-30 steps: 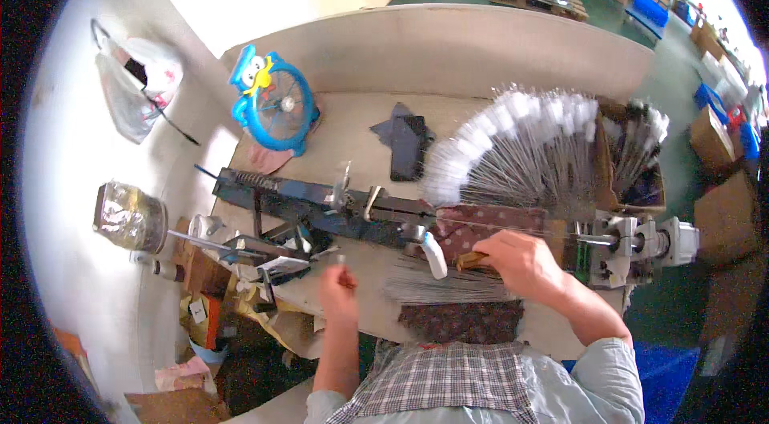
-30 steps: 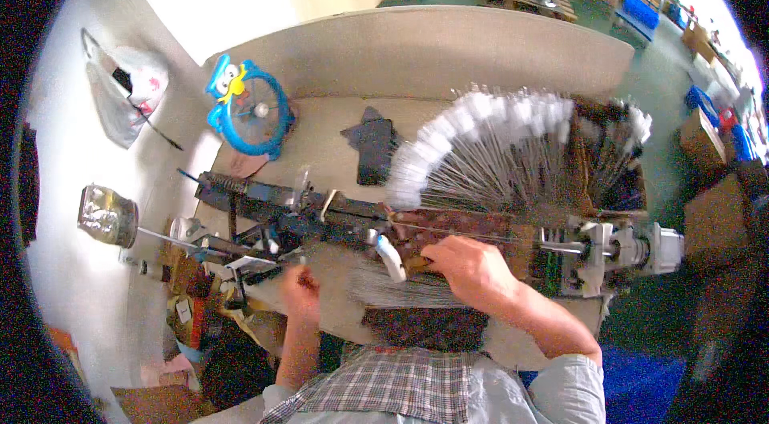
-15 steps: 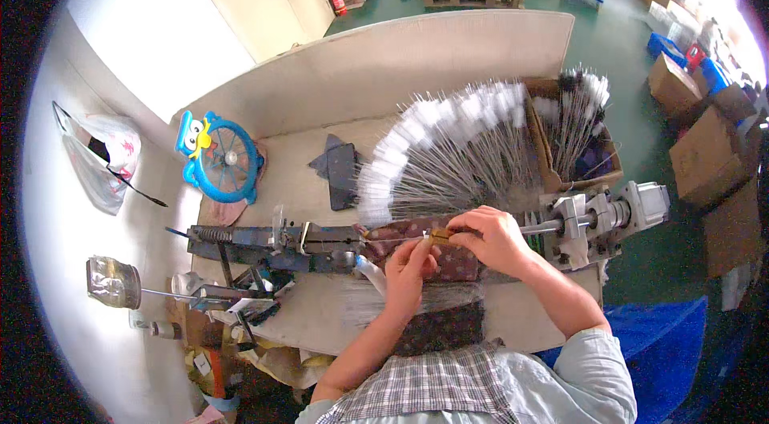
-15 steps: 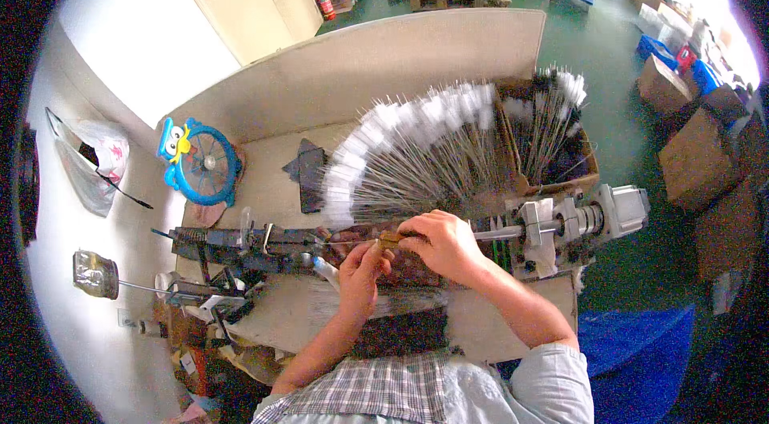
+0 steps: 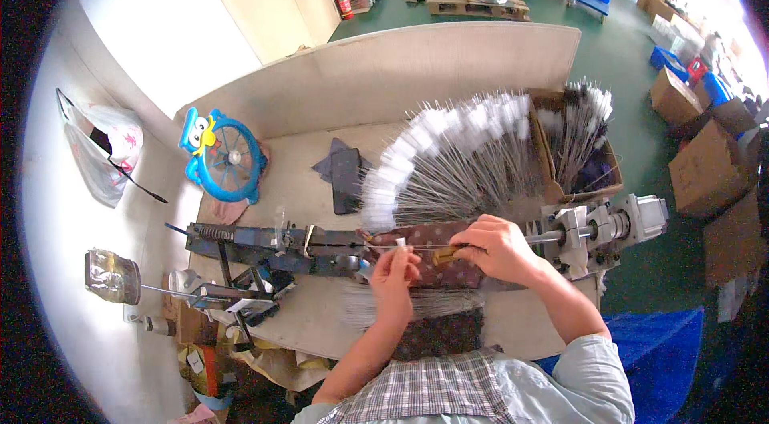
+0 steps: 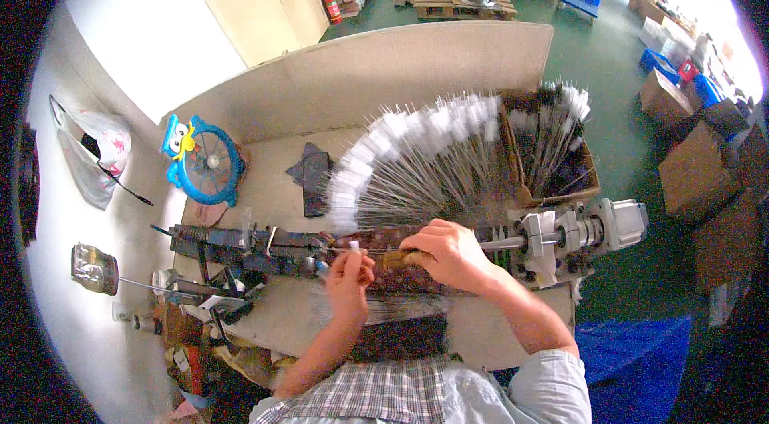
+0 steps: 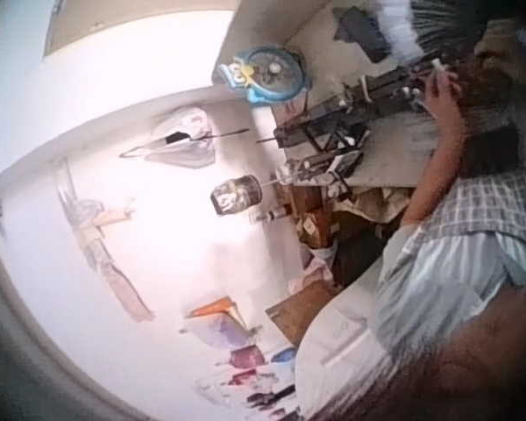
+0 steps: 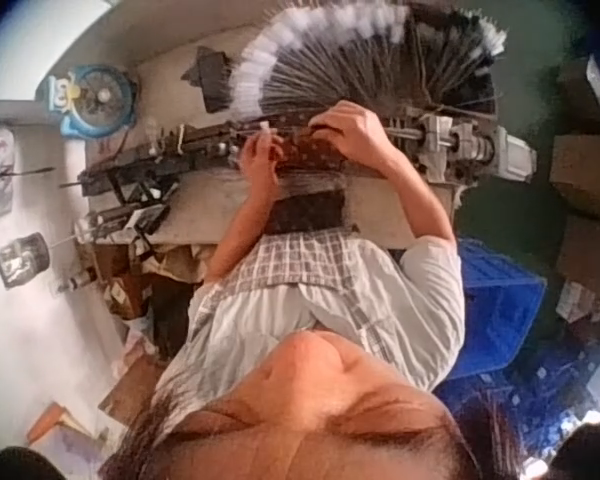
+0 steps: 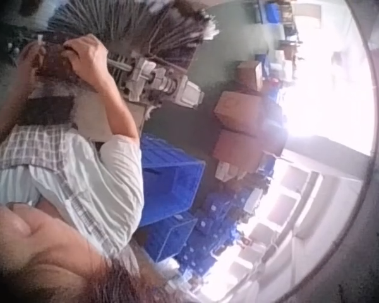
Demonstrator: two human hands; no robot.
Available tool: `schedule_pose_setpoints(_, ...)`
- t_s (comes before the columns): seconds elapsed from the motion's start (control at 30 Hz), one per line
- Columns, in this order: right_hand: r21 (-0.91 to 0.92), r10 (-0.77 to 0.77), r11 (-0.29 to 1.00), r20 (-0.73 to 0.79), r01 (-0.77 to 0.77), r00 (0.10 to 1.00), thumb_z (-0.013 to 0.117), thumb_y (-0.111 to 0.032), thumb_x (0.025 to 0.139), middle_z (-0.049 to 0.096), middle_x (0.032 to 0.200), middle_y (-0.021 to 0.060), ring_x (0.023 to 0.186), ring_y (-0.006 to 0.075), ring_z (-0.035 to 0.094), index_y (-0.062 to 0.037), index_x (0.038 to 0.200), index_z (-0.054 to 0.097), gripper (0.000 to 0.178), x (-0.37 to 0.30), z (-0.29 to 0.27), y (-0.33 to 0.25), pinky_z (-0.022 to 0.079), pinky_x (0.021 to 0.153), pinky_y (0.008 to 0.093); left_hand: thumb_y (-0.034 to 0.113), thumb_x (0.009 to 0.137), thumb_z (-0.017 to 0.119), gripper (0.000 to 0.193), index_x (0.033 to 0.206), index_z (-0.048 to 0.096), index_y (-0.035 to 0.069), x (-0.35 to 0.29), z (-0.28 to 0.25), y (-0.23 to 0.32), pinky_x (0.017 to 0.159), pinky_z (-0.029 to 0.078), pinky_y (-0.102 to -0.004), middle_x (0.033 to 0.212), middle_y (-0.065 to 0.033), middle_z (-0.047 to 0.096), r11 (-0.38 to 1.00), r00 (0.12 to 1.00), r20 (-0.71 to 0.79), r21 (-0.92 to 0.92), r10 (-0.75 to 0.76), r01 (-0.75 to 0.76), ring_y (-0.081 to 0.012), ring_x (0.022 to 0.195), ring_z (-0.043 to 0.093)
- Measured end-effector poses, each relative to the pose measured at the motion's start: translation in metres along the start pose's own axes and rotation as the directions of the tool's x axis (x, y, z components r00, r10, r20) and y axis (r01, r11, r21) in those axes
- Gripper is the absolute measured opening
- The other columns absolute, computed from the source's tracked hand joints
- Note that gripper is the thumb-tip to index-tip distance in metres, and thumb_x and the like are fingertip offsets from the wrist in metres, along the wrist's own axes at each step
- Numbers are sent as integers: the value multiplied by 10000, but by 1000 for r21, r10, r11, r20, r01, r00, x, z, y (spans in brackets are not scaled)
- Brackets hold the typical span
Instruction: Assembling small brushes by inserting white fibers into a metal base using a specialized jig and tools.
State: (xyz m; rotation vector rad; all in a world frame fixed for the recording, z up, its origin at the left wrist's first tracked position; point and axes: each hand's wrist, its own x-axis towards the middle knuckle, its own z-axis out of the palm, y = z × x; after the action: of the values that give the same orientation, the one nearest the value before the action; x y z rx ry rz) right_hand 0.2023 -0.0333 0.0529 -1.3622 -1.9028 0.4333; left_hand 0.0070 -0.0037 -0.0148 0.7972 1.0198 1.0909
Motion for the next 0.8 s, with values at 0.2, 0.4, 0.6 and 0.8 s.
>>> schedule_pose_setpoints(0.2, -264, -158, 958, -150, 115, 976, 649, -202, 736, 638, 774, 39, 750, 220, 594, -92, 853, 661, 161, 42, 44, -21, 464, 691, 343, 181, 882, 588, 139, 888, 609, 44, -7, -7, 25, 517, 404, -202, 740, -36, 604, 980, 994, -58, -183, -88, 76, -69, 568, 503)
schedule_pose_setpoints(0.4, -158, -79, 985, -40, 72, 996, 618, -223, 763, 637, 771, 68, 755, 253, 594, -70, 827, 661, 171, 56, 72, -25, 478, 688, 359, 199, 893, 576, 156, 878, 583, 44, -4, -18, 24, 521, 426, -221, 728, -41, 604, 969, 991, -30, -215, -128, 119, -92, 567, 531)
schedule_pose_setpoints(0.6, 3, 114, 993, 114, -115, 987, 623, -239, 761, 646, 792, 105, 761, 283, 601, -65, 855, 672, 203, 59, 67, -25, 487, 698, 370, 363, 941, 454, 365, 900, 573, 20, -7, -18, 29, 583, 463, -255, 714, -62, 601, 993, 994, 61, -76, -91, 95, -132, 628, 574)
schedule_pose_setpoints(0.8, -102, -11, 995, -28, 8, 1000, 656, -249, 738, 645, 832, 85, 817, 269, 589, -64, 878, 676, 233, 51, 63, -32, 476, 742, 367, 497, 934, 352, 507, 1055, 515, 33, -3, -12, 32, 789, 444, -303, 969, -67, 587, 912, 982, 1, -373, -187, 174, -155, 904, 573)
